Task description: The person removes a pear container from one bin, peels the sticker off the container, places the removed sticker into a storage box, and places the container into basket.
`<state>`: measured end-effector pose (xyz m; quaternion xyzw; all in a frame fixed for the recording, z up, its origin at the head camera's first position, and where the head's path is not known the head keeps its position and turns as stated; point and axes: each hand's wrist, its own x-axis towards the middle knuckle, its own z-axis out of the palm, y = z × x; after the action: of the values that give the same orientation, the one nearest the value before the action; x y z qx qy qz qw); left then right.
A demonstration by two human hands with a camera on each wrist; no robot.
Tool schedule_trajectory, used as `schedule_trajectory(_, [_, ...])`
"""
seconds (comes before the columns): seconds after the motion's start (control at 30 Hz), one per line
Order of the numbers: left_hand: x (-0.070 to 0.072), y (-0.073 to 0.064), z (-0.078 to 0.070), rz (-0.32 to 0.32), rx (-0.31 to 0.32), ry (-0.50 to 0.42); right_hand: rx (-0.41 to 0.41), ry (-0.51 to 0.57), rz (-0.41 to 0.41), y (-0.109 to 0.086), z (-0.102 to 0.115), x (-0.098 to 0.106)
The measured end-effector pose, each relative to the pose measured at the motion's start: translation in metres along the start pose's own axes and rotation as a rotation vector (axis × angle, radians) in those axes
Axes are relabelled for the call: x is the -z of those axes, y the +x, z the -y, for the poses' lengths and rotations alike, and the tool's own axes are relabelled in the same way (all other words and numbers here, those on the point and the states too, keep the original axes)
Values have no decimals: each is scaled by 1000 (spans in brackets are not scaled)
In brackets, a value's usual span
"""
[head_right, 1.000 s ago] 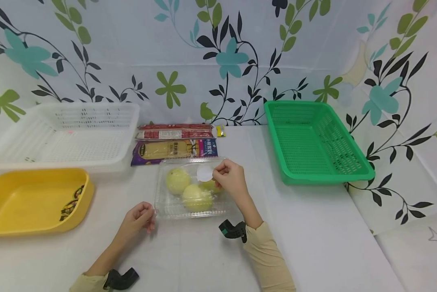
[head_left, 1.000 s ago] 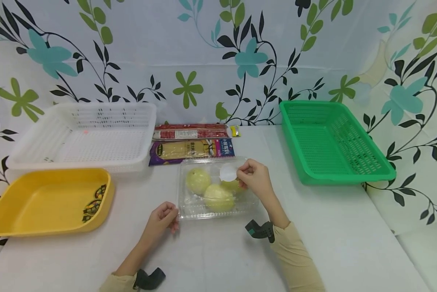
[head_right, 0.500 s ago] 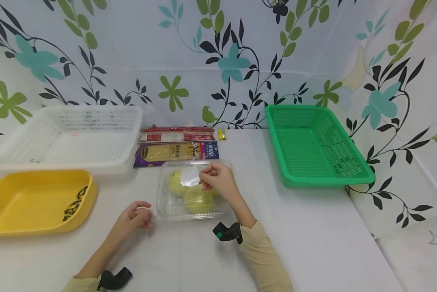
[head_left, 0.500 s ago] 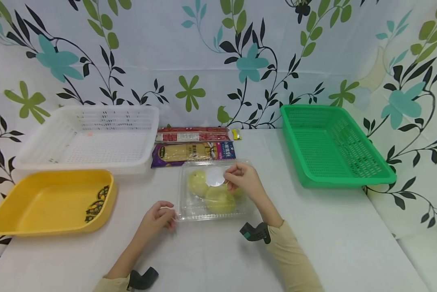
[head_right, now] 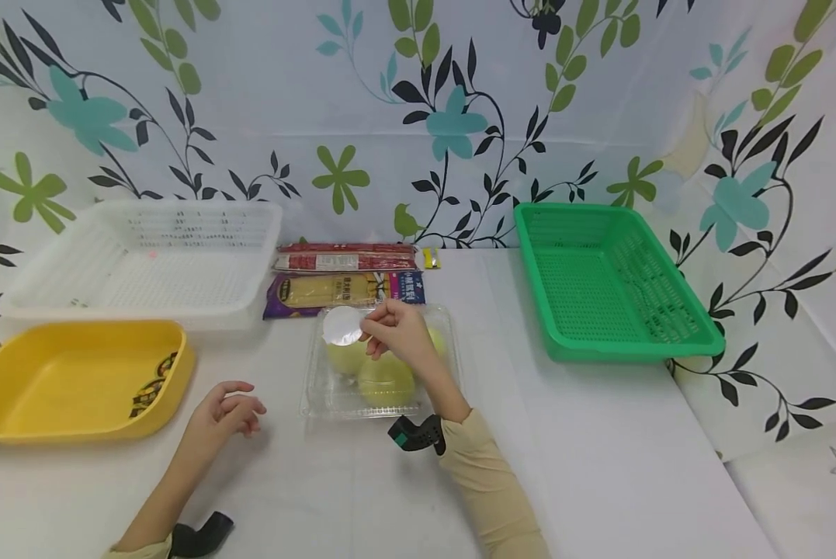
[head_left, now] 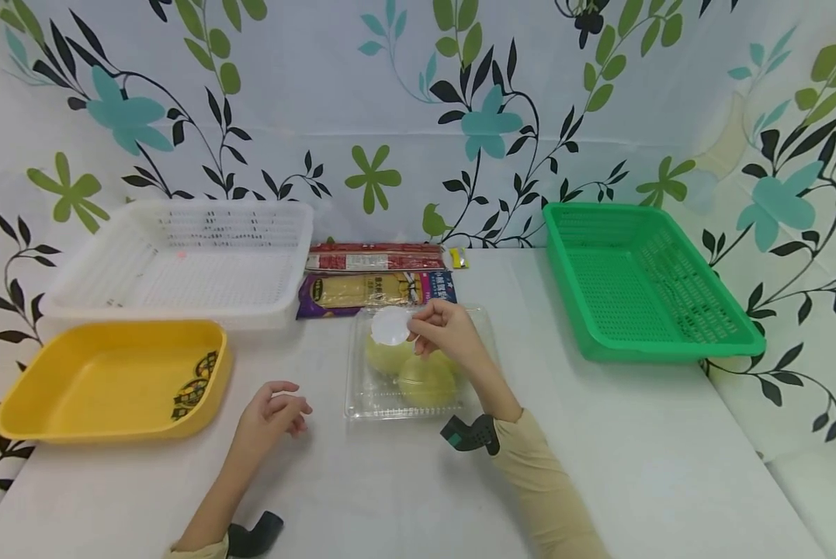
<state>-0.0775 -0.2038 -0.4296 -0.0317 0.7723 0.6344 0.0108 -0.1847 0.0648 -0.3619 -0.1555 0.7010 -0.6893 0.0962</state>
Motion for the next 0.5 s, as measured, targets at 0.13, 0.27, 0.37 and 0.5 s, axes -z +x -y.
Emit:
schedule_trajectory(0.13, [14, -6, -5, -69, -88, 16, -14, 54, 43, 8, -2, -13])
schedule_trajectory(0.27, [27, -11, -6, -122, -157, 31, -24, 89, 86, 15, -4, -27])
schedule_trajectory(0.37, [39, -12, 5, -171, -188, 25, -35, 108, 97, 19, -5, -37])
schedule_trajectory(0.5, [54, -11, 39, -289, -199, -14, -44, 96, 111, 24, -3, -51])
